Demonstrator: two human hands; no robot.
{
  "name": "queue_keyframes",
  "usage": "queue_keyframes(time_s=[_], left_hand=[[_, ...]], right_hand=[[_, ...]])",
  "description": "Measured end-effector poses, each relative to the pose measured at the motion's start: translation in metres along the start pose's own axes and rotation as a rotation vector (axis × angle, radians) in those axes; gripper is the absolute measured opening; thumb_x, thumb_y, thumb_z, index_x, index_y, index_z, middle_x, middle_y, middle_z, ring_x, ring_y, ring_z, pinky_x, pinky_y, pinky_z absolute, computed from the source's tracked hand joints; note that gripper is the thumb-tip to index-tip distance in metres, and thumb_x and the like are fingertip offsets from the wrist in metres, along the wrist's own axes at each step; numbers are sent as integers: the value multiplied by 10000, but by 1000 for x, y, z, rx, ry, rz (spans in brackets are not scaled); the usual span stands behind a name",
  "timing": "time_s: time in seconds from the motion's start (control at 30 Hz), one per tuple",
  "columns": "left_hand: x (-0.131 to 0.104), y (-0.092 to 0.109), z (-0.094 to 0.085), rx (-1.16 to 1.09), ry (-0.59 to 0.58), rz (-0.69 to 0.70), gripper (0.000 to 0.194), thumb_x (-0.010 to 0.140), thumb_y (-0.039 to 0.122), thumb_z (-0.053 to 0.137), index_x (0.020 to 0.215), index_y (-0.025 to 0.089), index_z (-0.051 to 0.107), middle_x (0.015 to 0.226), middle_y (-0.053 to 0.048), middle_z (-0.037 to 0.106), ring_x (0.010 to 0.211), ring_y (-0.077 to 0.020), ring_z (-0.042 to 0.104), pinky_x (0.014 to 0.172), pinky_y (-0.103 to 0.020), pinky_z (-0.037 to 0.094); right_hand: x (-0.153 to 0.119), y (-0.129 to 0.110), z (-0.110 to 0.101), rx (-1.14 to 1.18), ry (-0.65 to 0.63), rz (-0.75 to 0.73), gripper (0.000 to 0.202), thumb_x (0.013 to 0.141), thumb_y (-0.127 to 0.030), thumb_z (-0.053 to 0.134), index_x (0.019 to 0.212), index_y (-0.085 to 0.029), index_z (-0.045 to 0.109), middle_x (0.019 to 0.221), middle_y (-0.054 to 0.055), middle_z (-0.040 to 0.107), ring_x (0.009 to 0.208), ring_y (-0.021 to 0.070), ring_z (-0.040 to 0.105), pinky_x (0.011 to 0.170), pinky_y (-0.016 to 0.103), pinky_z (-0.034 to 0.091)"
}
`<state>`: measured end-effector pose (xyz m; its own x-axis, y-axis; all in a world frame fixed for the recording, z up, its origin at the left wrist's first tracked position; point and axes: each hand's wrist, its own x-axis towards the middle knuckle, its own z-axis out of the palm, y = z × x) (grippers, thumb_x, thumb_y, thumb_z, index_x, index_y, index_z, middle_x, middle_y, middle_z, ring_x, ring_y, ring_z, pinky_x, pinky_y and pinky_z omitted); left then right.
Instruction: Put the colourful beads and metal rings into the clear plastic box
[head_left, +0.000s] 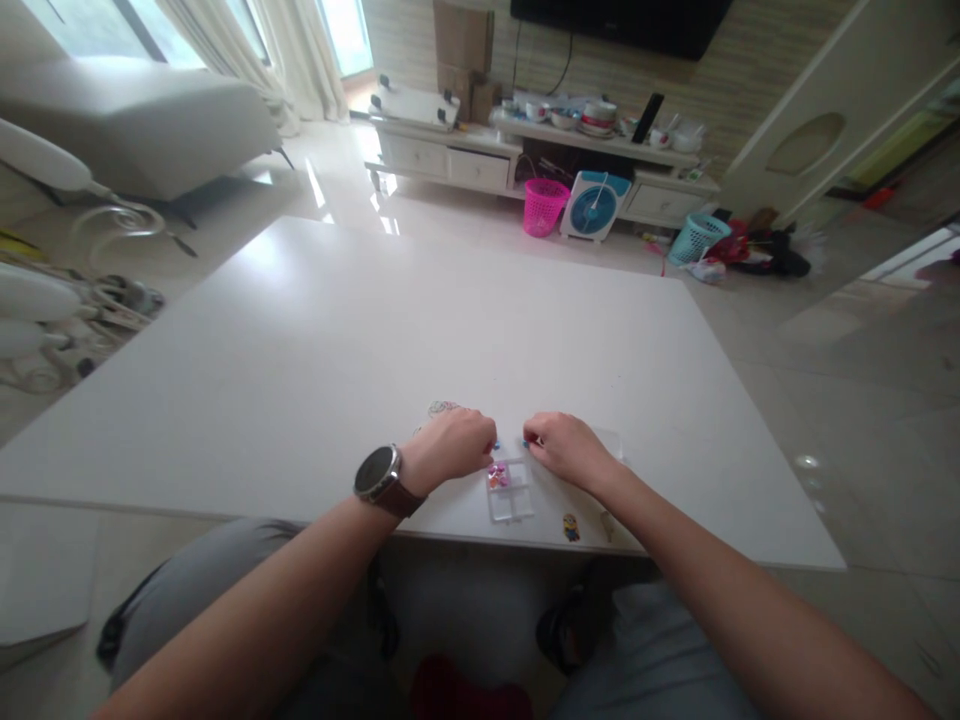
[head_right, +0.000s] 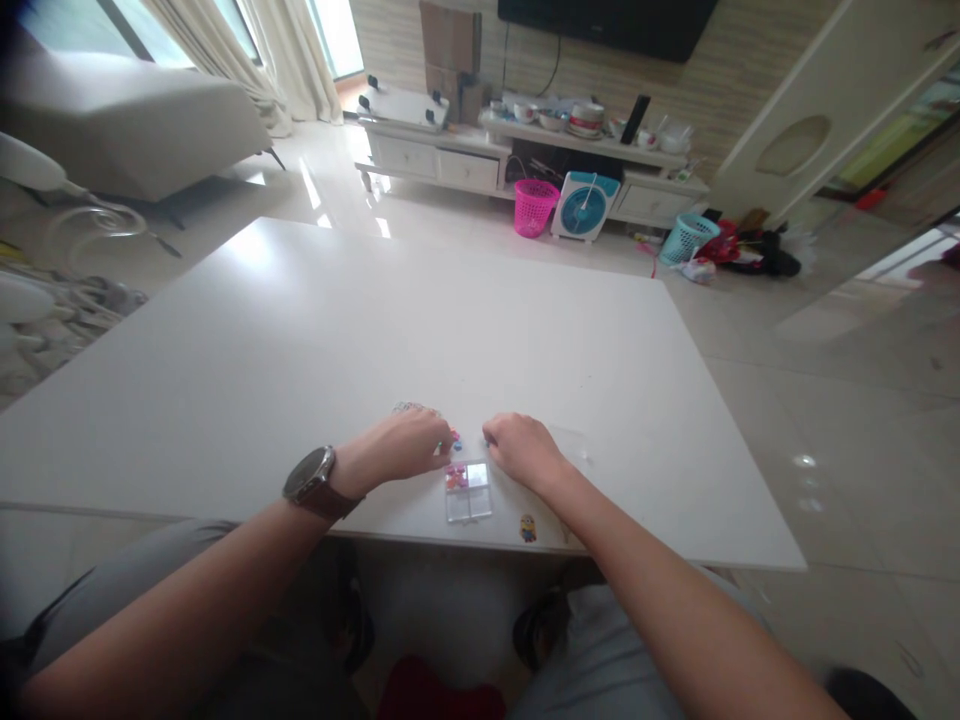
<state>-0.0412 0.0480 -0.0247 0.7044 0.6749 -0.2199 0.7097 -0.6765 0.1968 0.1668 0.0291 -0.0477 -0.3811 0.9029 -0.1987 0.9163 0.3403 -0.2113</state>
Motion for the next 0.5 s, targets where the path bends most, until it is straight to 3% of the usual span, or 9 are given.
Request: queue_keyframes(time_s=[0.13, 0.3, 0.5], left_hand=[[0, -1, 0, 14, -1, -4, 188, 827, 184, 564, 775, 167, 744, 814, -123, 754, 791, -261, 720, 730, -350, 522], [1, -2, 1, 9, 18, -6, 196, 824, 190, 555, 764, 174, 740, 792, -111, 752, 768, -260, 718, 713, -349, 518], [2, -1, 2, -5, -5, -28, 189, 828, 199, 569, 815, 185, 757, 841, -124, 757, 799, -263, 720, 741, -355, 519]], right_hand=[[3, -1, 3, 64, 13, -24, 180, 848, -156, 567, 925, -196, 724, 966, 49, 723, 836, 165, 633, 758, 248, 401], [4, -1, 5, 75, -4, -51, 188, 846, -119, 557, 817, -183, 731, 887, 50, 722, 826, 167, 630, 752, 244, 406], [-1, -5, -3, 106, 38, -85, 178, 869, -128, 562, 849, -182, 731, 872, 40, 710, 800, 155, 618, 749, 240, 405]])
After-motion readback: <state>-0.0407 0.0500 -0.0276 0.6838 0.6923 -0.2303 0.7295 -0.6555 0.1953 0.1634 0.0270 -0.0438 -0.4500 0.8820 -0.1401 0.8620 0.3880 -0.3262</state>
